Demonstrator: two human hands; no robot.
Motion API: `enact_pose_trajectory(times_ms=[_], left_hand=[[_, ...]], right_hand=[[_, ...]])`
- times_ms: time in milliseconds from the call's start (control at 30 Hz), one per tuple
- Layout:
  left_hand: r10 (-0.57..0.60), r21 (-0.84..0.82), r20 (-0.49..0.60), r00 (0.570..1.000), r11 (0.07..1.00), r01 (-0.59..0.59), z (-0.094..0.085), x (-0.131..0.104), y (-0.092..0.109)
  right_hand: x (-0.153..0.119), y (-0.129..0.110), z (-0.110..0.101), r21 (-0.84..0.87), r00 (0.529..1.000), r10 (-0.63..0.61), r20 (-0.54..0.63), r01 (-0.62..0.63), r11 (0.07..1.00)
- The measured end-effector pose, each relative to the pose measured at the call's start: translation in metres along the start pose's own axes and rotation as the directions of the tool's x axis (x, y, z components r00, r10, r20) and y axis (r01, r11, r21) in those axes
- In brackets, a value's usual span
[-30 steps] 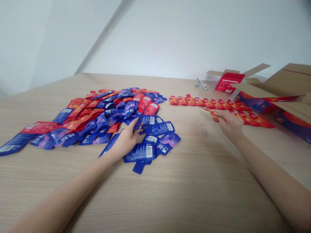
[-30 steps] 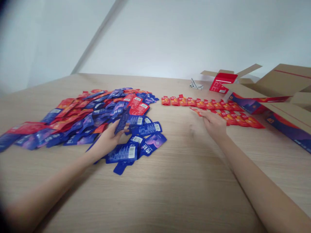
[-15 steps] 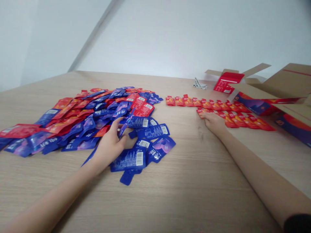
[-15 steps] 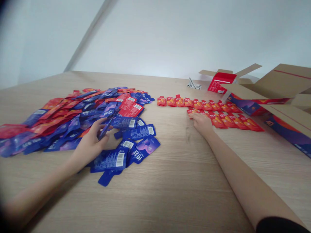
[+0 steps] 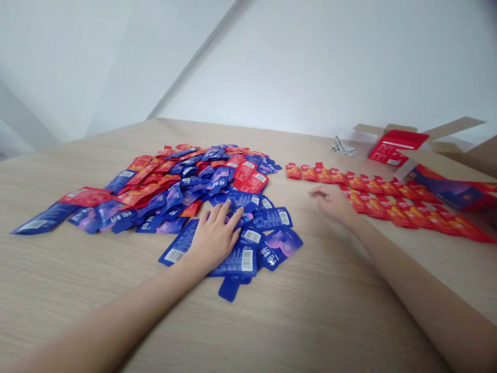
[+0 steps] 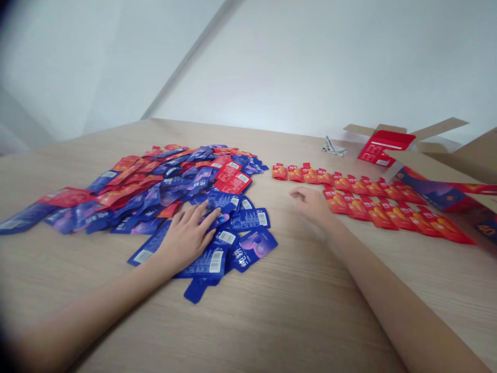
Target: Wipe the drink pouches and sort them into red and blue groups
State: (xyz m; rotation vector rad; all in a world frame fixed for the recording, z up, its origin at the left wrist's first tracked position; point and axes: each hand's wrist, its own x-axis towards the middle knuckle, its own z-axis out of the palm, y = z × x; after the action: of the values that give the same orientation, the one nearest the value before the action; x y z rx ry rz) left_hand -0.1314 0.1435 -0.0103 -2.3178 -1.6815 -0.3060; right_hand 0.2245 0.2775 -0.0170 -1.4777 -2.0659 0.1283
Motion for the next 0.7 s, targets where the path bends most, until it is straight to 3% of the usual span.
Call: enact_pose_trajectory(times_ms=[200, 367, 533, 700], left_hand=[[-0.014, -0.081, 0.102, 0.995, 0.996, 0.022, 0.008, -0.002, 0.003], [-0.014, -0.085, 0.119, 0.993, 0.996, 0.025, 0.005, -0.002, 0.002], [0.006, -0.09, 0.129, 0.992, 0.996, 0.006, 0.005, -0.002, 0.003], [0.009, -0.103, 0.126, 0.992, 0.995, 0.004, 0.005, -0.003, 0.002]], right_hand=[[0.085, -0.089, 0.063, 0.146, 0.988, 0.016, 0.153, -0.039, 0.989], [0.119, -0.111, 0.089, 0.179, 0.96, 0.084, 0.269, -0.135, 0.974], [0.12, -0.109, 0.089, 0.295, 0.95, 0.137, 0.282, -0.221, 0.929], [0.101, -0.106, 0.056, 0.454, 0.957, 0.138, 0.256, -0.245, 0.857]])
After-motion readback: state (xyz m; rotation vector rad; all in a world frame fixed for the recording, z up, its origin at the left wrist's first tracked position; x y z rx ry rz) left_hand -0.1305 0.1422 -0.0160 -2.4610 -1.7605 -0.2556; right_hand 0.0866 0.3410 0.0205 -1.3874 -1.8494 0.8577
